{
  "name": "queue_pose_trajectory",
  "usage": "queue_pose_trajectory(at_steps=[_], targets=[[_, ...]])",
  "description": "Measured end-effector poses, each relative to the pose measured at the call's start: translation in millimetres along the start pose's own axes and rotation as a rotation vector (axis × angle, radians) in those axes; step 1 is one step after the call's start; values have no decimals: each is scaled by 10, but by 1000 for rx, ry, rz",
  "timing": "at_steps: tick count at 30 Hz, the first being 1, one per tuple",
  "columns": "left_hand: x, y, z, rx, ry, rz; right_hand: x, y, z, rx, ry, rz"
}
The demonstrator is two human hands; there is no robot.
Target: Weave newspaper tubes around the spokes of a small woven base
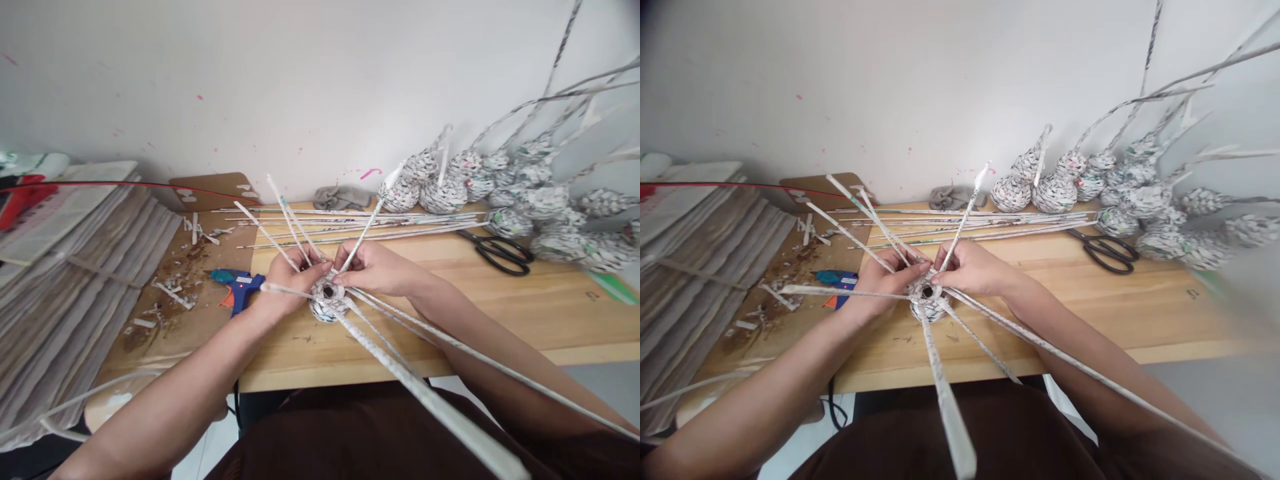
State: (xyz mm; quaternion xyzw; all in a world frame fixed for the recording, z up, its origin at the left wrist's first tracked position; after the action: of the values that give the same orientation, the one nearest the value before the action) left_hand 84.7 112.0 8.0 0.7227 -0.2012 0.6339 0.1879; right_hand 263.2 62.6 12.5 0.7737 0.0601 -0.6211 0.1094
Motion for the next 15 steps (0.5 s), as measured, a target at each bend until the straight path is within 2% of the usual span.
queue_pose_trajectory(at_steps=[8, 15], targets=[[3, -17, -28, -56, -186, -8, 32, 13, 20, 31, 29, -31], [-8, -31, -69, -28, -320, 38, -119, 74, -52, -13, -52, -8]])
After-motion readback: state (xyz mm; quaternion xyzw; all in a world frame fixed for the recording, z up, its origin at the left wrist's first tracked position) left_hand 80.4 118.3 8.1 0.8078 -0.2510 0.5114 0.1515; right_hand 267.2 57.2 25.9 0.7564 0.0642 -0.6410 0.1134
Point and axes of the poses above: each hand's wrist, its own y-axis away from the middle knuckle, its own z-axis out of the palm, x = y × z, the point moved 1 cm from there along -y, towards the middle knuckle, and after that the axes turned 2 degrees about -z, right-handed, at the moved point
